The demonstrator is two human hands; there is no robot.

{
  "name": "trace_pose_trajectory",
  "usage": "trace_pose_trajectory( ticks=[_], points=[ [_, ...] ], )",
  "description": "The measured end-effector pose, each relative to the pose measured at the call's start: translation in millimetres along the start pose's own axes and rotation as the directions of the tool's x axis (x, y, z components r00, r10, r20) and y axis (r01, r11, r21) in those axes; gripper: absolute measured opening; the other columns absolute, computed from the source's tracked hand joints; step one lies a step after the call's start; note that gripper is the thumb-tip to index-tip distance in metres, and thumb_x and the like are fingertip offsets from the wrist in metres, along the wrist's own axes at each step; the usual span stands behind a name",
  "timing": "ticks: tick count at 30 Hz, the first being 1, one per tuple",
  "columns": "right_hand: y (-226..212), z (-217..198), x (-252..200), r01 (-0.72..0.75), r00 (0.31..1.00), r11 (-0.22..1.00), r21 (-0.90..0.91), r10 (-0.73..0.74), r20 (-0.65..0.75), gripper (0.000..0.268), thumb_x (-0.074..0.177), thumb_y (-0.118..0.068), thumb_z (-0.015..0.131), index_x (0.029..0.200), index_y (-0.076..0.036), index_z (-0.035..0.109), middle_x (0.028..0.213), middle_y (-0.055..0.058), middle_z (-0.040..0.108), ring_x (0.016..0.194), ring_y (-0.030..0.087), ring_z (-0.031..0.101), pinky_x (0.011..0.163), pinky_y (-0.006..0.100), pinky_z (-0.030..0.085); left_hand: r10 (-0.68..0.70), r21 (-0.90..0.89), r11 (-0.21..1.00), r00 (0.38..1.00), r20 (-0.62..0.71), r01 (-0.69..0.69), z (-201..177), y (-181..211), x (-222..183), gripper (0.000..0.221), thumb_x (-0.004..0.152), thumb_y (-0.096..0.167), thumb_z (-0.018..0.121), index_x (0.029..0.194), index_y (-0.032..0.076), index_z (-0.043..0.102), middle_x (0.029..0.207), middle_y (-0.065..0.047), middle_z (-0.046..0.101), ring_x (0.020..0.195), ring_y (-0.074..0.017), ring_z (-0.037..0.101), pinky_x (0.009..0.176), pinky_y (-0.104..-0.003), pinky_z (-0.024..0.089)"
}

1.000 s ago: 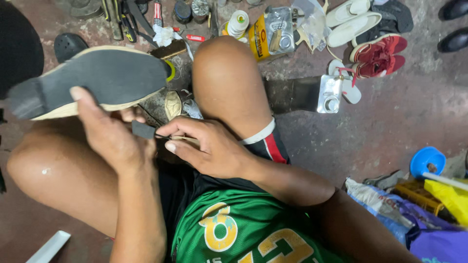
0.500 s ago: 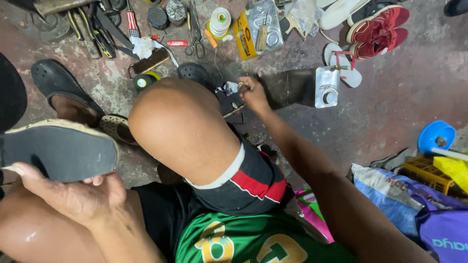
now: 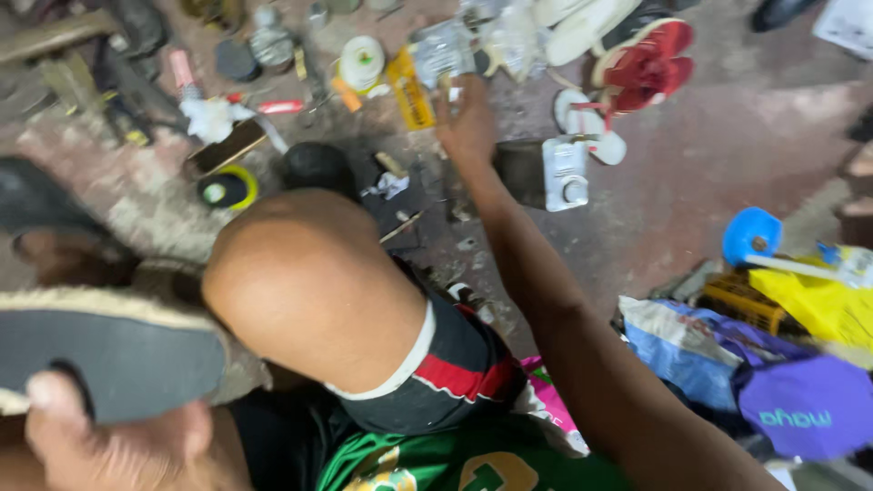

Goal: The person stitches a new sole onto a shoe by hand with a stitching tool and thread. They hold the shoe on their lap and use the tool to pierce the material and pull the thread through along the edge of the sole.

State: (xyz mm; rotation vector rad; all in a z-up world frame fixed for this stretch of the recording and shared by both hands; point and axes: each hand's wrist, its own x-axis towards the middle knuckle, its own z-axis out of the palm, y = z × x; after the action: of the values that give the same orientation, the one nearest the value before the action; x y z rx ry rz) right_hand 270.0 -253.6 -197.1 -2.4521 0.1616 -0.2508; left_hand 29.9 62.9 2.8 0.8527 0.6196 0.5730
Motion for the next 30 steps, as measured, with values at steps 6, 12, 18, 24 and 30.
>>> trace_pose_trajectory(
  ticks=[6, 12, 18, 24, 30],
  points=[
    [23.8, 21.7, 16.6, 0.178, 0.975, 0.956, -0.231, -0.203, -0.089, 0.051, 0.083, -0.028, 0.075, 0.121, -0.003, 0.052, 0.104, 0.021, 0.068, 0.09, 0.044, 0.067, 0.077, 0.055, 0.053, 0.007, -0.061, 0.998, 0.994, 0.111, 0.0, 37.5, -13.0, 12.5, 0.051, 0.099, 0.024, 0.074, 0.141, 0.001, 0.055, 0.127, -0.007, 0.064, 0.115, -0.0188, 0.063, 0.104, -0.034, 0.052],
    [-12.8, -7.5, -54.0, -0.413, 0.905, 0.68, 0.606, 0.235, 0.354, 0.03, 0.093, -0.016, 0.062, 0.121, -0.006, 0.06, 0.079, 0.007, 0.063, 0.059, 0.016, 0.058, 0.052, 0.032, 0.048, -0.009, -0.095, 0.995, 0.983, 0.181, 0.026, 54.4, -11.6, 1.2, 0.05, 0.097, 0.021, 0.073, 0.14, 0.002, 0.055, 0.126, -0.006, 0.064, 0.115, -0.0177, 0.063, 0.104, -0.032, 0.052],
    [-63.7, -61.6, -119.8, -0.741, 0.671, 0.23, 0.631, 0.255, 0.696, 0.025, 0.098, -0.014, 0.05, 0.121, -0.007, 0.059, 0.079, 0.001, 0.058, 0.058, 0.011, 0.05, 0.047, 0.028, 0.043, -0.054, -0.118, 0.989, 0.956, 0.289, 0.091, 77.5, -10.9, -12.6, 0.05, 0.095, 0.017, 0.073, 0.139, 0.003, 0.054, 0.125, -0.004, 0.064, 0.114, -0.0165, 0.064, 0.104, -0.031, 0.053],
    [-120.2, -140.3, -104.1, -0.583, 0.794, 0.207, 0.786, -0.06, 0.605, 0.04, 0.109, -0.017, 0.052, 0.147, -0.005, 0.053, 0.081, -0.004, 0.051, 0.057, 0.003, 0.04, 0.045, 0.019, 0.031, -0.059, -0.112, 0.988, 0.928, 0.368, 0.107, 80.1, -3.7, -15.3, 0.05, 0.093, 0.014, 0.073, 0.138, 0.004, 0.053, 0.125, -0.003, 0.064, 0.114, -0.0154, 0.064, 0.103, -0.03, 0.054],
    [-161.0, -185.9, -125.7, -0.576, 0.762, 0.17, 0.799, -0.242, 0.601, 0.053, 0.108, -0.025, 0.051, 0.155, -0.002, 0.041, 0.089, 0.004, 0.057, 0.059, 0.007, 0.044, 0.053, 0.021, 0.038, -0.074, -0.082, 0.991, 0.944, 0.322, 0.105, 20.0, 3.2, -40.1, 0.042, 0.101, 0.011, 0.073, 0.138, 0.001, 0.056, 0.115, -0.005, 0.066, 0.1, -0.0137, 0.065, 0.076, -0.024, 0.05]
  ],
)
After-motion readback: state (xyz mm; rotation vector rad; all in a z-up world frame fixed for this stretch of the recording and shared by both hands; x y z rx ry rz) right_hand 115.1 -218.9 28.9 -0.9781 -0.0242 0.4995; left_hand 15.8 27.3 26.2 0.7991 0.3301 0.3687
